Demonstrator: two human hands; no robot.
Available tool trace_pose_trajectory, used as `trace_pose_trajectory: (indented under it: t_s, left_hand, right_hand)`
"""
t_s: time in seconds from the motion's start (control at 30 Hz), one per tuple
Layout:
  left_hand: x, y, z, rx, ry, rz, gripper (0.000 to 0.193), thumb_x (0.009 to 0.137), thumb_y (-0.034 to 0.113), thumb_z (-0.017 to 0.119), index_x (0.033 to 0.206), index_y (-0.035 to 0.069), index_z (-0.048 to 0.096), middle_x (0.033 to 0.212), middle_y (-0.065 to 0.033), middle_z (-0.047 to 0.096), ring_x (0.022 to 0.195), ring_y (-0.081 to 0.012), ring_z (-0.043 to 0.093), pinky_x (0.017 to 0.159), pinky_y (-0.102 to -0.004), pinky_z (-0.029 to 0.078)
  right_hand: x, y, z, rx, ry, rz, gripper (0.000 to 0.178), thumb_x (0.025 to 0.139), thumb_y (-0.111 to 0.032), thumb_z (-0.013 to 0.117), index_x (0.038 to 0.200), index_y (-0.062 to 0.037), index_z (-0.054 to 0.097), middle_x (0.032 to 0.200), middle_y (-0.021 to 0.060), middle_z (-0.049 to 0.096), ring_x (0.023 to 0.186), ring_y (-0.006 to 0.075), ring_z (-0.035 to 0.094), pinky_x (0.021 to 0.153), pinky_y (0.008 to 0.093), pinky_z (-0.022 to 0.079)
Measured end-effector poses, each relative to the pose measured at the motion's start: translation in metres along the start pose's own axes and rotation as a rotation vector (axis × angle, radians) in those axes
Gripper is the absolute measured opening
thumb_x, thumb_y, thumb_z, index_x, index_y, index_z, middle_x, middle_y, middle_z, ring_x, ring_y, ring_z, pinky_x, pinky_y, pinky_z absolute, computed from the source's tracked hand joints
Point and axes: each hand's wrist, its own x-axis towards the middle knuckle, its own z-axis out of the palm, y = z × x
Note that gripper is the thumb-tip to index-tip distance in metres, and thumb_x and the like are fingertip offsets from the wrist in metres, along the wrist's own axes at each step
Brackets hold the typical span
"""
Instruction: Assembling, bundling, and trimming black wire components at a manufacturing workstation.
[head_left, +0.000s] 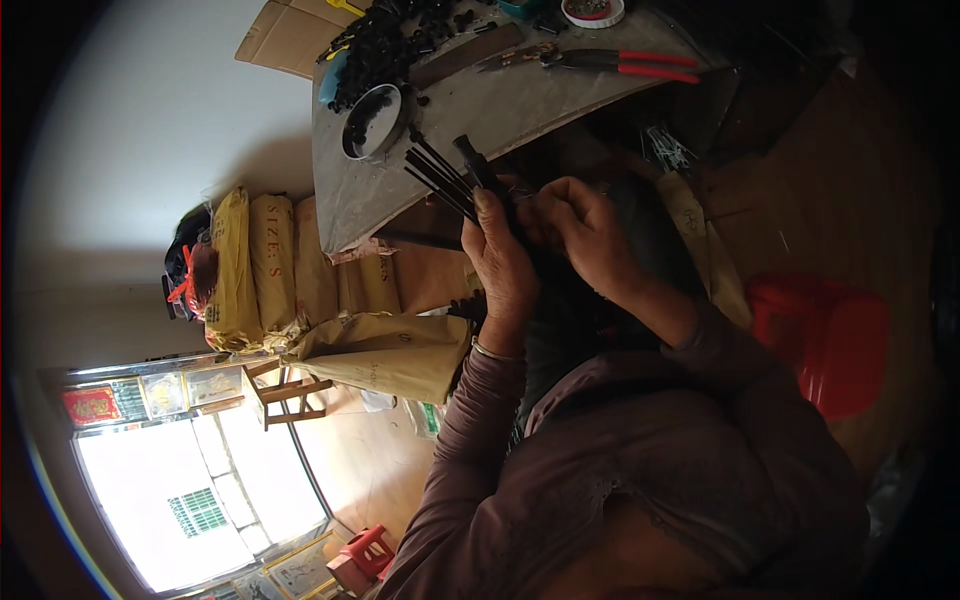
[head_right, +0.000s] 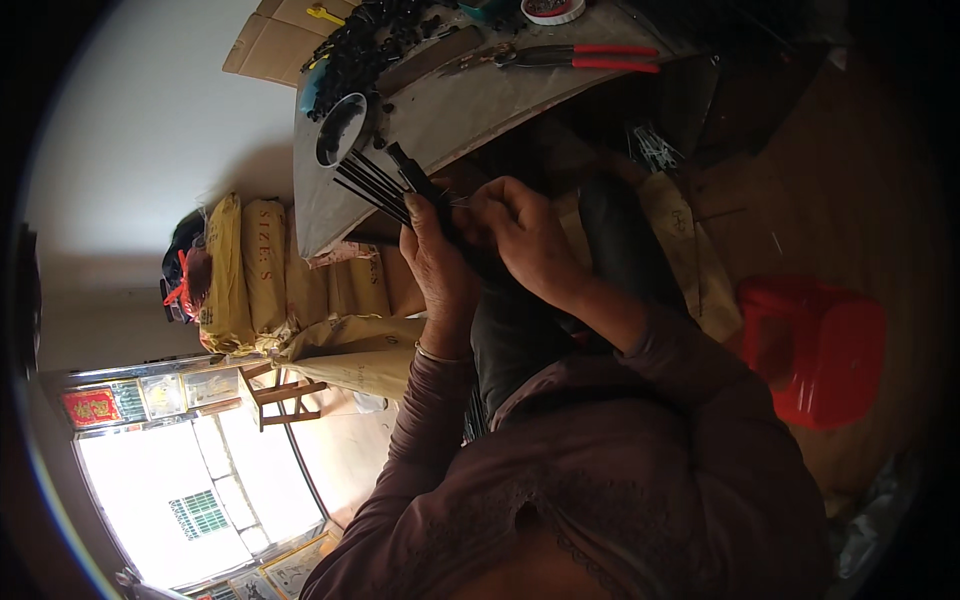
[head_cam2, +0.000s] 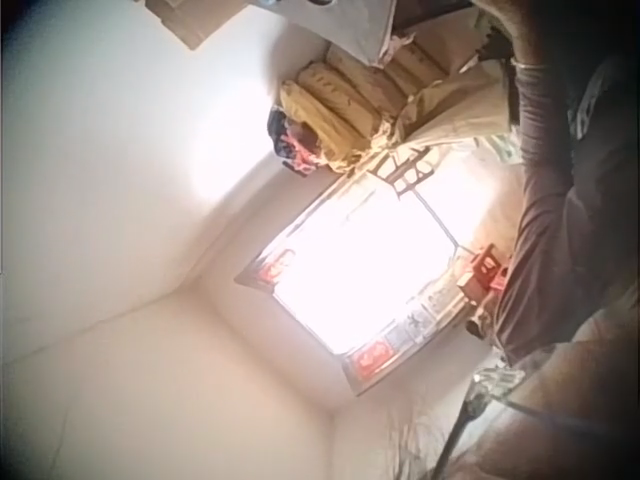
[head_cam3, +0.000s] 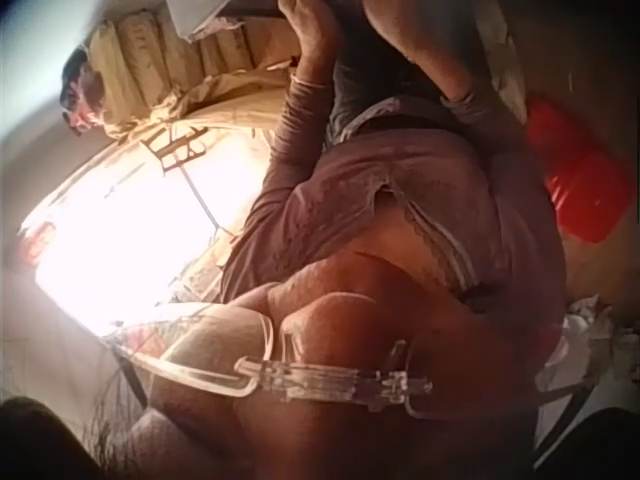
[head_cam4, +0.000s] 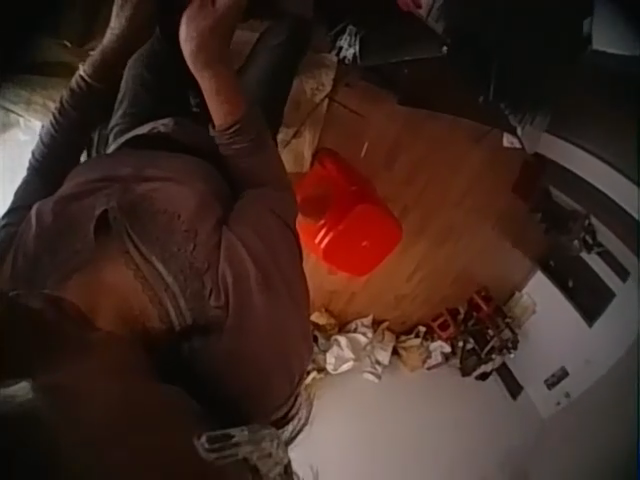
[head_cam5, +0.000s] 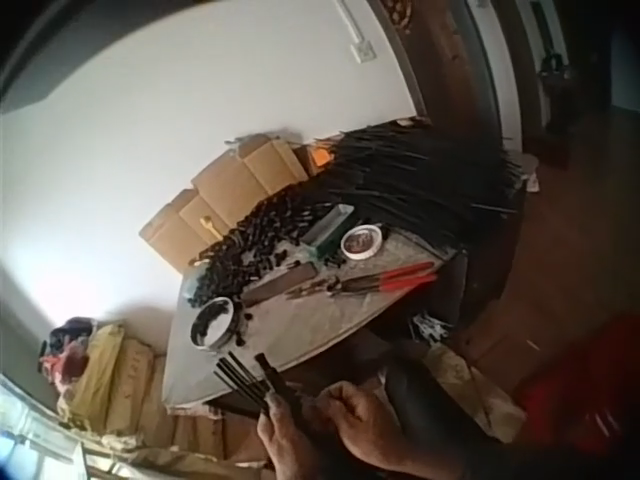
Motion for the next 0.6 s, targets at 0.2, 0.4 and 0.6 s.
trace_pose_trajectory:
  t_s: [0.2, 0.4, 0.6]
  left_hand:
    - [-0.007, 0.008, 0.013, -0.105, -0.060, -0.031, 0.036, 0.101, 0.037, 0.040, 0.104, 0.004, 0.055, 0.066, 0.0019, 0.048, 0.054, -0.0063, 0.042, 0.048, -0.0207, 0.033]
    - [-0.009, 0.000, 0.006, -0.144, -0.101, -0.016, 0.037, 0.101, 0.035, 0.040, 0.110, 0.002, 0.054, 0.066, 0.0017, 0.047, 0.056, -0.0067, 0.042, 0.051, -0.0205, 0.035]
    - [-0.009, 0.003, 0.003, -0.073, -0.229, 0.023, 0.043, 0.099, 0.040, 0.043, 0.114, 0.000, 0.050, 0.066, -0.0001, 0.046, 0.056, -0.0092, 0.044, 0.052, -0.0221, 0.037]
  right_hand:
    - [0.025, -0.024, -0.013, -0.247, -0.123, -0.059, 0.014, 0.098, -0.016, 0.048, 0.098, -0.0028, 0.053, 0.075, 0.0027, 0.061, 0.065, 0.0086, 0.057, 0.059, 0.0228, 0.046]
    - [0.017, -0.026, -0.027, -0.255, -0.291, 0.022, 0.015, 0.099, -0.015, 0.047, 0.098, -0.0018, 0.053, 0.076, 0.0030, 0.060, 0.071, 0.0093, 0.058, 0.065, 0.0238, 0.047]
    - [0.091, -0.076, -0.092, -1.239, 0.175, -0.706, 0.015, 0.083, -0.019, 0.064, 0.086, -0.0060, 0.058, 0.080, 0.0107, 0.060, 0.077, 0.0302, 0.060, 0.066, 0.0368, 0.047]
